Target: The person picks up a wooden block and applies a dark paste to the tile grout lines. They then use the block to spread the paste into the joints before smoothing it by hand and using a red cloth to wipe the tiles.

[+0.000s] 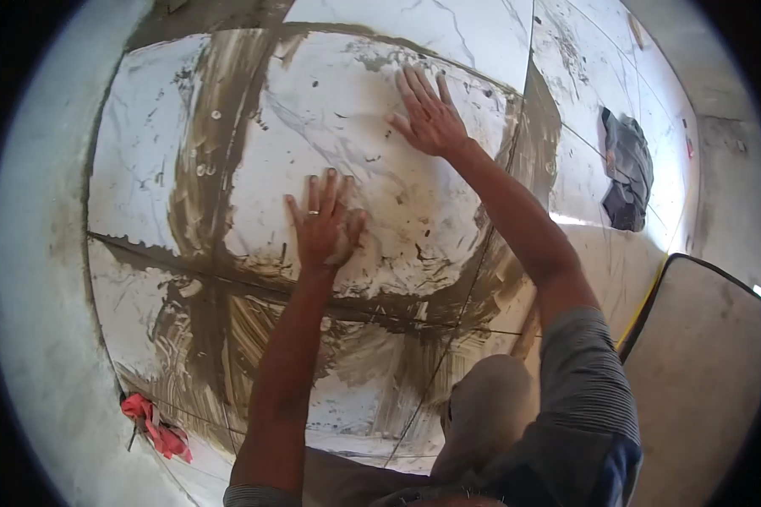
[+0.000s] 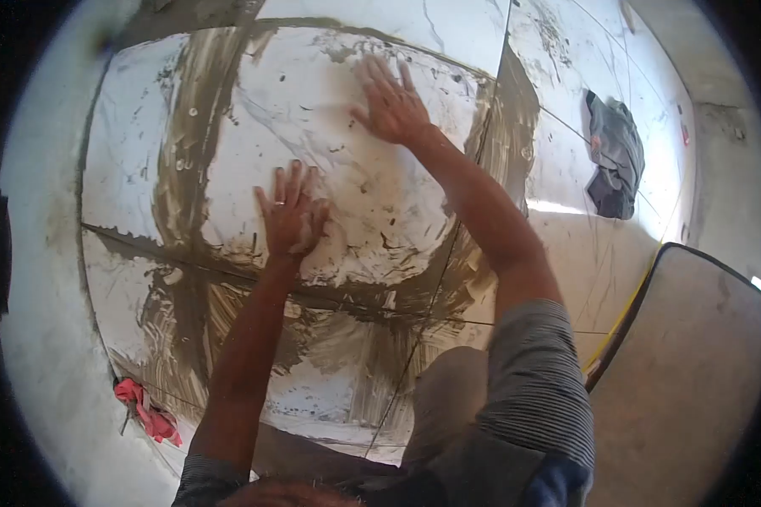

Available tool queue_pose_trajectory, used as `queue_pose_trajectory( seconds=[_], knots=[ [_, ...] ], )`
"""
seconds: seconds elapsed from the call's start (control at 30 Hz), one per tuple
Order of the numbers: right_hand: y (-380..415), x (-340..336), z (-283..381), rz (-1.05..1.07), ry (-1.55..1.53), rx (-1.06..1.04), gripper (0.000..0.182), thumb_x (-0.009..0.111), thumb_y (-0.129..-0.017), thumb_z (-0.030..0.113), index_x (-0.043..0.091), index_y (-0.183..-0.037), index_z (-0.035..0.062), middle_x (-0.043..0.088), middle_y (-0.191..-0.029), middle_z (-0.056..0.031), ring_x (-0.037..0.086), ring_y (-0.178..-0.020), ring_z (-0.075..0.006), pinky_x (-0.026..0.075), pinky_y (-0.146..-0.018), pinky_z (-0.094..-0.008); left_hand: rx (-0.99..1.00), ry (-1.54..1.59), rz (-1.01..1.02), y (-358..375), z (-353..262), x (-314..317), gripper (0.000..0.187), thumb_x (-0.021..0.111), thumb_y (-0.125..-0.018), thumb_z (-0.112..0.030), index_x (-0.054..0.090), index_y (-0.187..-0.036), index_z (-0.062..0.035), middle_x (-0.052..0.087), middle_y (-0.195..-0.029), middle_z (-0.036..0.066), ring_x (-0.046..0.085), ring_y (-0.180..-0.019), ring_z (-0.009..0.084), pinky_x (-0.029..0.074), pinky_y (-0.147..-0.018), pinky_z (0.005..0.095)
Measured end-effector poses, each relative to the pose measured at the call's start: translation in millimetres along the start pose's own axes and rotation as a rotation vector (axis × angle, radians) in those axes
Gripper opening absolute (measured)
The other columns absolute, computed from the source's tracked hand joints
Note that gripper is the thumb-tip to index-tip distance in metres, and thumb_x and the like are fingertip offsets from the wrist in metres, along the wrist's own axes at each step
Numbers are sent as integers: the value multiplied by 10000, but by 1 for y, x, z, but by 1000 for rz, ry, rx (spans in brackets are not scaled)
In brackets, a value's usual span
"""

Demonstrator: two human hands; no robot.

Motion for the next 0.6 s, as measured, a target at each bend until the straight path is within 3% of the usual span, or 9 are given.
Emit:
queue_pose_trajectory(
  seconds=[0.07, 0.13, 0.2, 0.23, 0.4, 0.47, 0.53, 0.6],
  knots=[
    [-23, 17, -25, -13, 4, 61, 783, 368, -918, 563, 164, -1447, 23, 163, -1512, -170, 128, -1409, -301, 86, -1123, -530, 3, -25, 5, -9, 3, 3, 575, 443, -903, -461, 360, -1409, -201, 272, -1495, 79, 222, -1373, 357, 93, -1051, 656],
    [3, 10, -18, 22, -4, 167, 778, 349, -921, 570, 166, -1447, 27, 163, -1511, -172, 133, -1408, -302, 85, -1125, -527, 24, -23, 70, 15, -8, -5, 583, 424, -908, -478, 348, -1418, -205, 269, -1497, 78, 210, -1377, 357, 82, -1054, 654],
    [-18, -5, -17, 1, 99, 135, 792, 325, -915, 593, 156, -1452, 36, 153, -1512, -178, 128, -1409, -296, 80, -1131, -516, -3, -87, 82, 1, 2, 6, 587, 388, -918, -509, 345, -1420, -208, 265, -1497, 79, 201, -1379, 356, 81, -1053, 655],
    [-14, -24, -7, -48, 10, 63, 797, 314, -916, 595, 141, -1456, 35, 140, -1515, -182, 120, -1412, -290, 54, -1137, -503, -4, -69, 33, 0, -1, 5, 583, 367, -926, -519, 341, -1422, -213, 260, -1499, 77, 206, -1378, 353, 80, -1054, 652],
    [-21, 27, -51, 31, 100, 207, 808, 276, -912, 608, 155, -1451, 19, 160, -1517, -156, 125, -1413, -278, 65, -1135, -510, -5, -110, 52, -9, 4, 6, 583, 361, -928, -518, 343, -1423, -211, 254, -1503, 73, 196, -1383, 349, 64, -1057, 649],
    [-28, 15, -49, 117, 186, 179, 773, 306, -931, 570, 140, -1453, 25, 160, -1511, -174, 136, -1407, -298, 60, -1138, -504, 14, -102, 54, 0, -3, 1, 585, 358, -928, -520, 343, -1424, -211, 254, -1504, 73, 193, -1385, 346, 56, -1059, 648],
    [-26, -23, -9, -82, -53, 3, 751, 337, -926, 564, 199, -1442, 37, 189, -1506, -165, 173, -1397, -306, 69, -1136, -506, -11, -50, 36, 0, 0, 6, 575, 394, -923, -501, 358, -1414, -205, 257, -1502, 74, 197, -1384, 347, 68, -1059, 645],
    [-18, -8, -6, -67, -55, -143, 745, 356, -921, 562, 216, -1441, 46, 217, -1500, -156, 201, -1389, -313, 90, -1131, -507, -27, -55, 75, 6, -2, 4, 565, 428, -921, -472, 361, -1412, -199, 263, -1499, 72, 206, -1379, 351, 83, -1057, 644]
  ],
)
Point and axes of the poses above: each hand's wrist, its own y-axis away from the middle knuckle, its own x-axis out of the palm, z = x × y, the point moved 2 cm from there along -y, towards the middle knuckle
